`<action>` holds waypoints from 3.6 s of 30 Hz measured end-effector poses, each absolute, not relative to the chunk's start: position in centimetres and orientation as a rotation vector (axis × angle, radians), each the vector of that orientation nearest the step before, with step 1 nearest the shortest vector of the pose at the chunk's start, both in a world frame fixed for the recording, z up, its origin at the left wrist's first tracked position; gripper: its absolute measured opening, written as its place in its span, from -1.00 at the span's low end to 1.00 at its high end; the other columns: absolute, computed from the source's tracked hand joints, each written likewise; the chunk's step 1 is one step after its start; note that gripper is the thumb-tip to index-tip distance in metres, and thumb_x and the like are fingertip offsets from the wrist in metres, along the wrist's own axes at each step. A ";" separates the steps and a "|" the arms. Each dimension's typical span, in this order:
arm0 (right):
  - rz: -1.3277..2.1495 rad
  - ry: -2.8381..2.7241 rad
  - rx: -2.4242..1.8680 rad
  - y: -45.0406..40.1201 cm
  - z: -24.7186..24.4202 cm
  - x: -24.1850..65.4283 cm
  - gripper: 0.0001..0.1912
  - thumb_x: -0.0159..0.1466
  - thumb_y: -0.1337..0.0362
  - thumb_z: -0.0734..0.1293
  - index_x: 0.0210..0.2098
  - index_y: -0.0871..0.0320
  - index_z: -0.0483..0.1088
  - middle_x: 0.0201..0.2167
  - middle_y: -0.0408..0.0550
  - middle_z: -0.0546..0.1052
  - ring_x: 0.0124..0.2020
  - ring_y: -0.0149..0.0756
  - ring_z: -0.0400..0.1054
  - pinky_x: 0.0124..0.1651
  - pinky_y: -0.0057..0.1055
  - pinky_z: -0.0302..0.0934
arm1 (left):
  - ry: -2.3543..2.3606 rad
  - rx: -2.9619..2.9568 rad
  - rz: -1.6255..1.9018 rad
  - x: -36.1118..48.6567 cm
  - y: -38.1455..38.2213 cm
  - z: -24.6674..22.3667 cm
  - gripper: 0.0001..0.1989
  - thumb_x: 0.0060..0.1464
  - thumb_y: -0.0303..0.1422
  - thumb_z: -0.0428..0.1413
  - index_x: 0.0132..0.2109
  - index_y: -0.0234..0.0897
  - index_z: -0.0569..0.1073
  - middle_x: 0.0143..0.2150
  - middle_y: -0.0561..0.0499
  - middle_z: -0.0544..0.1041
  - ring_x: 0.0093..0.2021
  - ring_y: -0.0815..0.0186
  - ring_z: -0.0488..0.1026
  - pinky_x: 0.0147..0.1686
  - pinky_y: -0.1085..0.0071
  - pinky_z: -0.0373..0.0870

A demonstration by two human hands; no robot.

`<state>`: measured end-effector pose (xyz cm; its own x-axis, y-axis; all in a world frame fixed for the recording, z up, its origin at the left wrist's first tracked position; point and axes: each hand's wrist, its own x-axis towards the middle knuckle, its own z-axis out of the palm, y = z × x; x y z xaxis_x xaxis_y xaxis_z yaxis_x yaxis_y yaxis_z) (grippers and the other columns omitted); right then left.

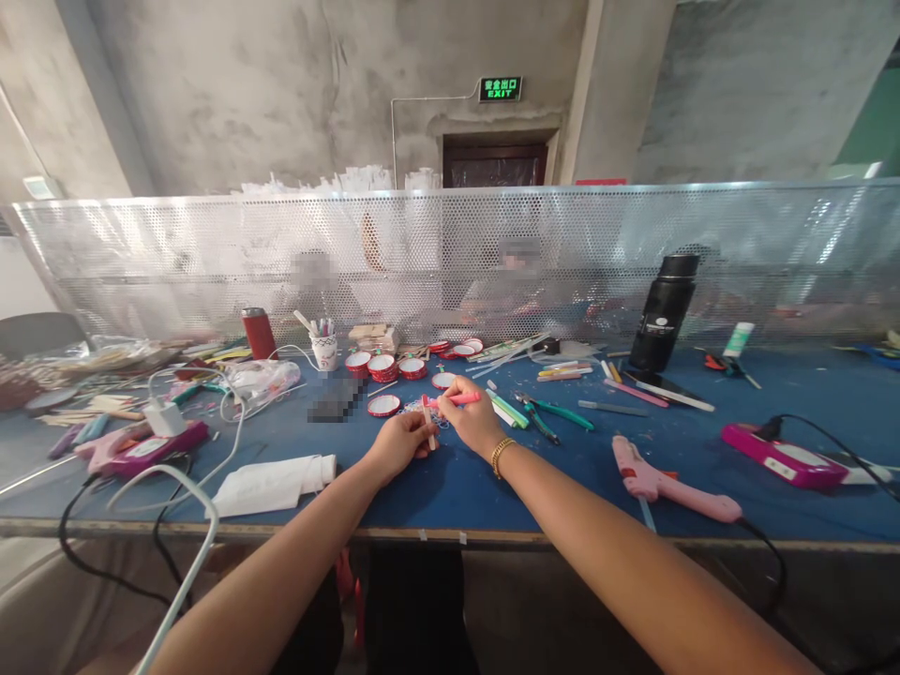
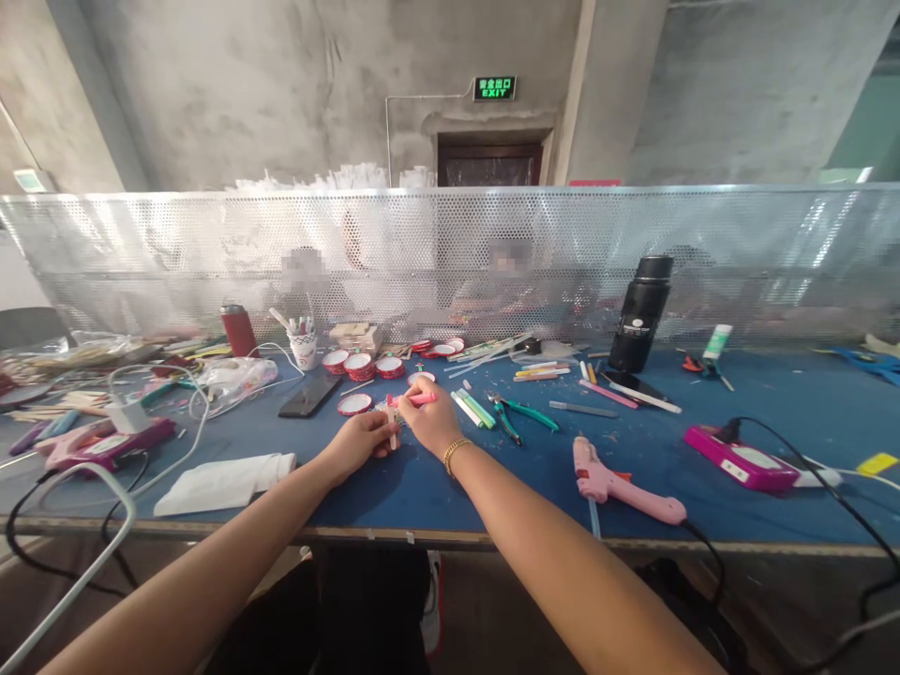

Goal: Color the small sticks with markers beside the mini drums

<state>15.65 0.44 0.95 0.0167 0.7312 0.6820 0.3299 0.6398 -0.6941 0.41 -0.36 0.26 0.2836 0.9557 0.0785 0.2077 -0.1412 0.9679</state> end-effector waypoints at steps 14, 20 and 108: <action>0.374 -1.560 -0.917 0.4 1.1 15.7 -0.86 0.13 0.27 0.24 -0.55 0.09 0.21 -0.60 -0.21 0.40 -0.50 -0.35 0.27 -0.36 -0.43 0.16 | 1.109 1.580 0.976 0.4 -0.4 0.3 -0.67 -0.19 -0.12 0.23 -0.46 -0.30 0.38 -0.55 0.07 0.46 -0.58 0.45 0.31 -0.53 0.51 0.23; 0.376 -1.570 -0.901 0.4 1.0 15.7 -0.85 0.13 0.26 0.24 -0.55 0.09 0.23 -0.59 -0.22 0.40 -0.50 -0.36 0.27 -0.38 -0.44 0.14 | 1.102 1.565 0.986 0.4 -0.5 0.4 -0.67 -0.19 -0.12 0.24 -0.47 -0.30 0.37 -0.56 0.07 0.46 -0.59 0.46 0.31 -0.54 0.52 0.23; 0.551 -1.493 -0.827 1.0 1.0 15.9 -0.70 0.28 0.04 0.17 -0.25 0.11 0.38 -0.47 -0.12 0.49 -0.46 -0.35 0.38 -0.36 -0.44 0.26 | 1.078 1.704 0.974 0.3 -0.9 0.4 -0.76 0.01 -0.16 0.07 -0.37 -0.27 0.36 -0.48 0.04 0.49 -0.59 0.46 0.30 -0.62 0.55 0.11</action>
<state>15.87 0.97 0.99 0.0391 0.7683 0.6388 0.1691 0.6250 -0.7621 0.30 -0.94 0.44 0.3181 0.9347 0.1587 0.2519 -0.2447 0.9363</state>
